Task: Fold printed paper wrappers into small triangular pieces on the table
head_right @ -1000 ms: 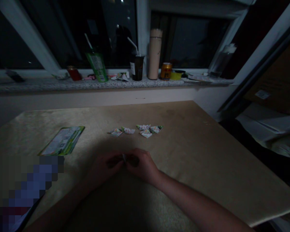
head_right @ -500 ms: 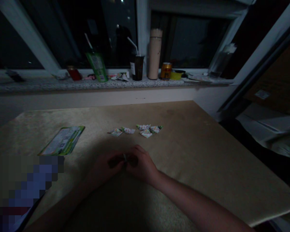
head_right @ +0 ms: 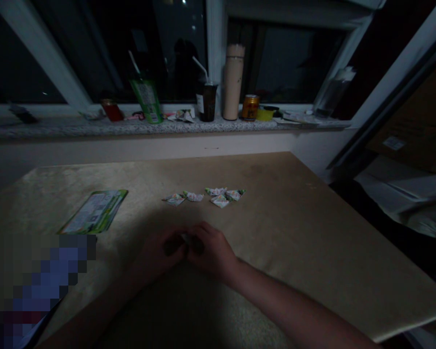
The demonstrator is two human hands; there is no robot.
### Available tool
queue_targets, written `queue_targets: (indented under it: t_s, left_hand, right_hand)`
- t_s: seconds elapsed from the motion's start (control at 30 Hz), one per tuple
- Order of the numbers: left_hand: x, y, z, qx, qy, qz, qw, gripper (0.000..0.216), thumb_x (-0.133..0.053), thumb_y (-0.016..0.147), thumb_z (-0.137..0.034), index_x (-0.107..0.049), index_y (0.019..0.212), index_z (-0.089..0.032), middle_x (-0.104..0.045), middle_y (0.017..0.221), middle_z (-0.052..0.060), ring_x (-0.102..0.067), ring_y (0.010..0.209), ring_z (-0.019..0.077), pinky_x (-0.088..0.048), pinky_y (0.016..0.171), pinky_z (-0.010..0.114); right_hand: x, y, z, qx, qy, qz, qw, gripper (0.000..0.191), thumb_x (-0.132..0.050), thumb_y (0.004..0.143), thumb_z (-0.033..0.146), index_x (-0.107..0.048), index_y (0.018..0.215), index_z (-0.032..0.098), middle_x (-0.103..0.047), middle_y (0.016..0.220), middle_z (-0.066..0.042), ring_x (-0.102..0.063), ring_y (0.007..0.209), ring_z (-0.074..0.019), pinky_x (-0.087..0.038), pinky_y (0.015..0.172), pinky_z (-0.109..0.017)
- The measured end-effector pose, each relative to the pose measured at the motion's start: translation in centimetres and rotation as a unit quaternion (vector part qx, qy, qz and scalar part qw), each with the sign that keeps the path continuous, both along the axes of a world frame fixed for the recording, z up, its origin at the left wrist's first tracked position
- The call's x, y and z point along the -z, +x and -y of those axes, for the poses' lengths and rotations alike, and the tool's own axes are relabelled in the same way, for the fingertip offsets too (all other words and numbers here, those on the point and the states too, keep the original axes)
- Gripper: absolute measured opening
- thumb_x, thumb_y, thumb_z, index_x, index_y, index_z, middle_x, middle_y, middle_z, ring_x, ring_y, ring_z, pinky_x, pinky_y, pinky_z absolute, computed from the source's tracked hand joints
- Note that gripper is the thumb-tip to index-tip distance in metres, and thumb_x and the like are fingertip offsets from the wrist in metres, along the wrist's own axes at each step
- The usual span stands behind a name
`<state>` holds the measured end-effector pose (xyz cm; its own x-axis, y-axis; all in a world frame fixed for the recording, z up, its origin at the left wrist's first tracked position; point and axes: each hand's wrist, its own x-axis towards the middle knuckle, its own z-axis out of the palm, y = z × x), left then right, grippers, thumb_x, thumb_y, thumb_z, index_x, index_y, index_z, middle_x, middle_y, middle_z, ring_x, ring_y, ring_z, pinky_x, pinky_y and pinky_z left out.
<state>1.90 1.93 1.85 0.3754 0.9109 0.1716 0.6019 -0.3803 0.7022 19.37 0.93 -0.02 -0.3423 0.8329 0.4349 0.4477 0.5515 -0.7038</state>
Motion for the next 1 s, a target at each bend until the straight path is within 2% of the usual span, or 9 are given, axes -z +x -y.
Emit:
queue_targets:
  t_s: [0.23,0.47,0.6,0.8,1.0]
  left_hand:
    - [-0.2,0.2,0.2,-0.010,0.003,-0.013,1.000,0.033,-0.055,0.070,-0.020,-0.063,0.102,-0.020,-0.069,0.096,0.002,-0.065,0.085,0.0219,-0.049,0.081,0.032]
    - [0.0,0.4,0.2,-0.012,-0.002,-0.016,1.000,0.035,-0.055,0.070,-0.019,-0.063,0.104,-0.021,-0.070,0.095,0.001,-0.066,0.086,0.0212,-0.050,0.081,0.031]
    - [-0.2,0.4,0.3,-0.009,-0.008,0.010,1.000,0.035,-0.056,0.070,-0.019,-0.063,0.104,-0.021,-0.070,0.097,0.001,-0.066,0.086,0.0210,-0.050,0.082,0.031]
    - [0.2,0.0,0.0,-0.021,-0.058,0.076,0.995,0.029,-0.058,0.073,-0.023,-0.063,0.102,-0.021,-0.071,0.091,0.001,-0.067,0.079,0.0202,-0.052,0.076,0.031]
    - [0.7,-0.1,-0.6,-0.014,-0.085,0.128,0.988,0.032,-0.053,0.074,-0.022,-0.060,0.105,-0.018,-0.070,0.099,0.004,-0.067,0.089,0.0204,-0.052,0.080,0.031]
  right_hand:
    - [0.0,0.1,0.0,0.001,0.013,0.005,1.000,0.039,-0.059,0.068,0.009,-0.058,0.105,0.020,-0.061,0.099,-0.006,-0.060,0.087,-0.0174,-0.050,0.075,-0.028]
    - [-0.3,-0.4,0.3,0.044,-0.015,0.060,0.997,0.041,-0.057,0.069,0.007,-0.057,0.107,0.022,-0.060,0.102,-0.007,-0.061,0.084,-0.0185,-0.051,0.072,-0.029]
    - [-0.4,-0.1,0.1,0.033,-0.027,0.004,0.999,0.043,-0.056,0.066,0.002,-0.058,0.104,0.022,-0.061,0.095,-0.004,-0.060,0.084,-0.0168,-0.049,0.073,-0.027]
    - [-0.2,0.4,-0.8,0.011,-0.085,-0.128,0.988,0.035,-0.053,0.068,0.002,-0.066,0.095,0.020,-0.062,0.088,-0.004,-0.060,0.079,-0.0150,-0.048,0.065,-0.024]
    - [0.6,0.7,-1.4,-0.025,-0.140,-0.217,0.966,0.030,-0.056,0.072,0.006,-0.071,0.092,0.023,-0.064,0.095,-0.004,-0.062,0.087,-0.0162,-0.050,0.074,-0.028]
